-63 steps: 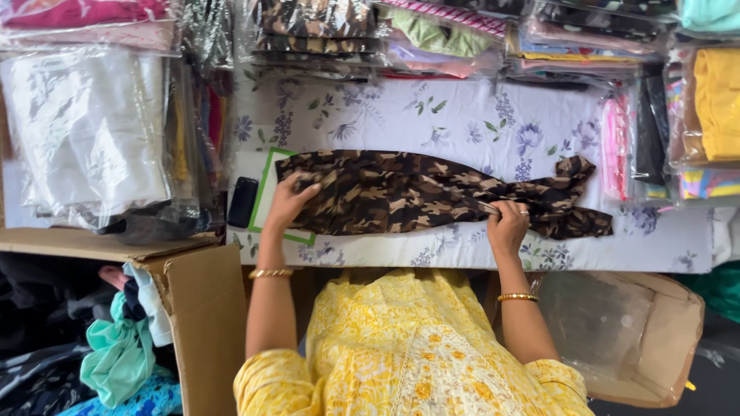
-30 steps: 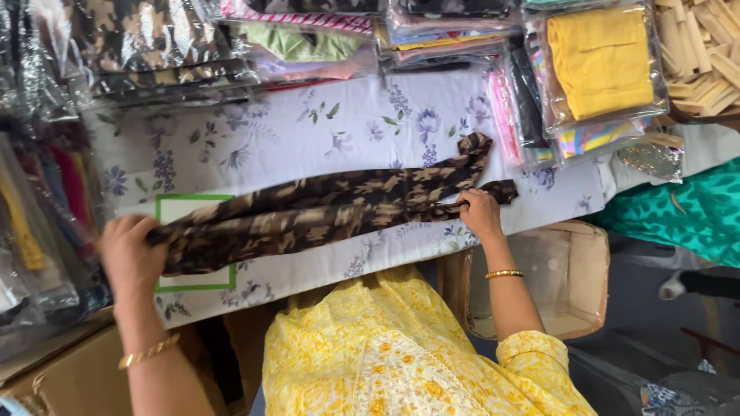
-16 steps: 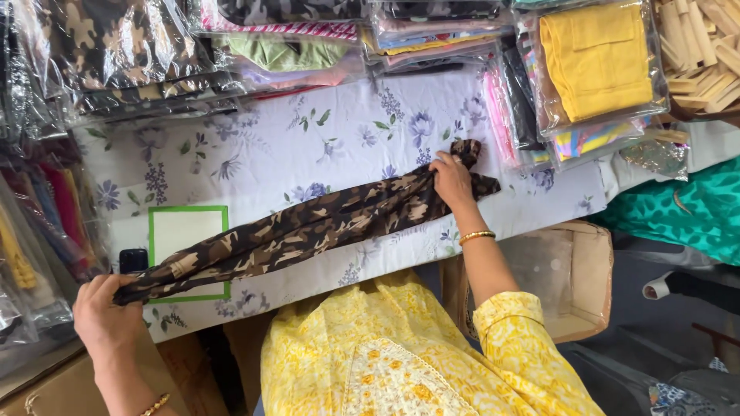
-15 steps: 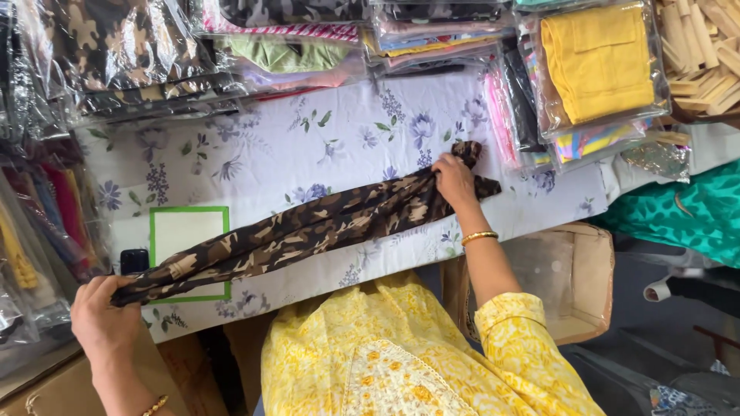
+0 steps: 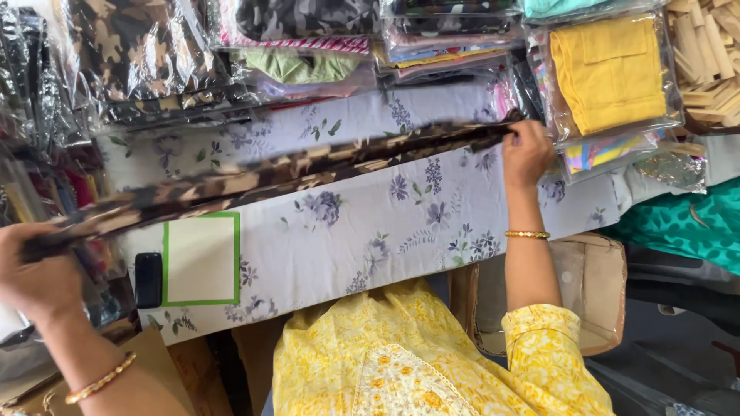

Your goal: The person picks up a pair of camouflage pants, folds it on the table, and wraps it in a plastic bag. They then fold a pair of gray pants and bag it, followed by folding a black t-shirt and placing it into a plastic bag.

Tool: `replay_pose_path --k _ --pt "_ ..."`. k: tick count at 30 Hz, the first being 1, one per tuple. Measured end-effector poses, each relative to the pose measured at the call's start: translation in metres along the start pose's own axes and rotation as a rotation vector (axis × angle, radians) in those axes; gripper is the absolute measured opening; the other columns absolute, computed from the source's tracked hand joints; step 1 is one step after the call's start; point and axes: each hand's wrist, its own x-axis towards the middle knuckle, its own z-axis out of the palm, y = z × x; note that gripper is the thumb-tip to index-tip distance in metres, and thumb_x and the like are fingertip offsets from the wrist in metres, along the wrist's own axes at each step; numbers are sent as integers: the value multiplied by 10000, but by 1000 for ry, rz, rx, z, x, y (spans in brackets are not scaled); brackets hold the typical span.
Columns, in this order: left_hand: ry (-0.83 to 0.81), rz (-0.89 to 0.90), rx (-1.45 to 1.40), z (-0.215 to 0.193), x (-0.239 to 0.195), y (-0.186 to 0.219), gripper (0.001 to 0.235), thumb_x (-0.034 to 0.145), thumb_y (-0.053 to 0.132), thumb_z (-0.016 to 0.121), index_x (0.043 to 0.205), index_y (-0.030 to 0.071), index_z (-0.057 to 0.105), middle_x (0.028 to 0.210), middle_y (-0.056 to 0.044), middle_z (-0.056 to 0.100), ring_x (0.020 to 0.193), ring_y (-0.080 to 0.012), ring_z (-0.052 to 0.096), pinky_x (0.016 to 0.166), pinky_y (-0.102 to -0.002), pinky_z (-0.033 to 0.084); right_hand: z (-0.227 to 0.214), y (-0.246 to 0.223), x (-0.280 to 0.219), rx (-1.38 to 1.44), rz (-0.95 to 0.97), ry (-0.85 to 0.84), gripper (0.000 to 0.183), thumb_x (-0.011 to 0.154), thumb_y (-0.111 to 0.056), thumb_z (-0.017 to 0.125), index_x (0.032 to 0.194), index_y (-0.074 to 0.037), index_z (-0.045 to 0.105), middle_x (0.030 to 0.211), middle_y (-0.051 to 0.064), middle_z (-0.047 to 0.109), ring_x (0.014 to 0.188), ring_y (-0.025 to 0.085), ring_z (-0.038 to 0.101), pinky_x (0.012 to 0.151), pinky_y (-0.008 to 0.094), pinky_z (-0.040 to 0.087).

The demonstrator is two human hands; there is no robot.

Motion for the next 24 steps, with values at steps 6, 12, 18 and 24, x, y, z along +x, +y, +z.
replay_pose_path --k 6,12,18,24 --pt "121 135 284 8 -8 25 206 761 -88 649 930 20 605 1144 -96 665 1108 -249 652 997 -345 521 -17 -5 -30 27 59 210 203 823 36 732 969 -104 709 1073 60 654 952 289 692 755 412 551" --pt "-400 7 1292 60 -73 -1 172 784 131 798 911 245 774 1351 -79 654 1450 -337 389 1267 -553 192 46 -4 -162 -58 84 -247 122 867 -85 732 973 -141 756 1067 46 643 909 303 660 755 445 547" --pt "-488 -50 1375 71 -122 -48 186 975 219 697 1139 237 781 1300 -97 574 1346 -333 428 1216 -666 176 48 -24 -184 -16 309 -250 186 884 -101 732 1068 -109 707 1175 83 631 999 336 647 813 469 534" --pt "-600 -72 1393 76 -112 -9 155 890 267 715 1009 251 814 1379 -62 589 1381 -316 440 1169 -685 146 125 52 -226 63 618 132 305 839 13 705 1113 -120 698 1231 121 636 1142 316 632 945 446 549"
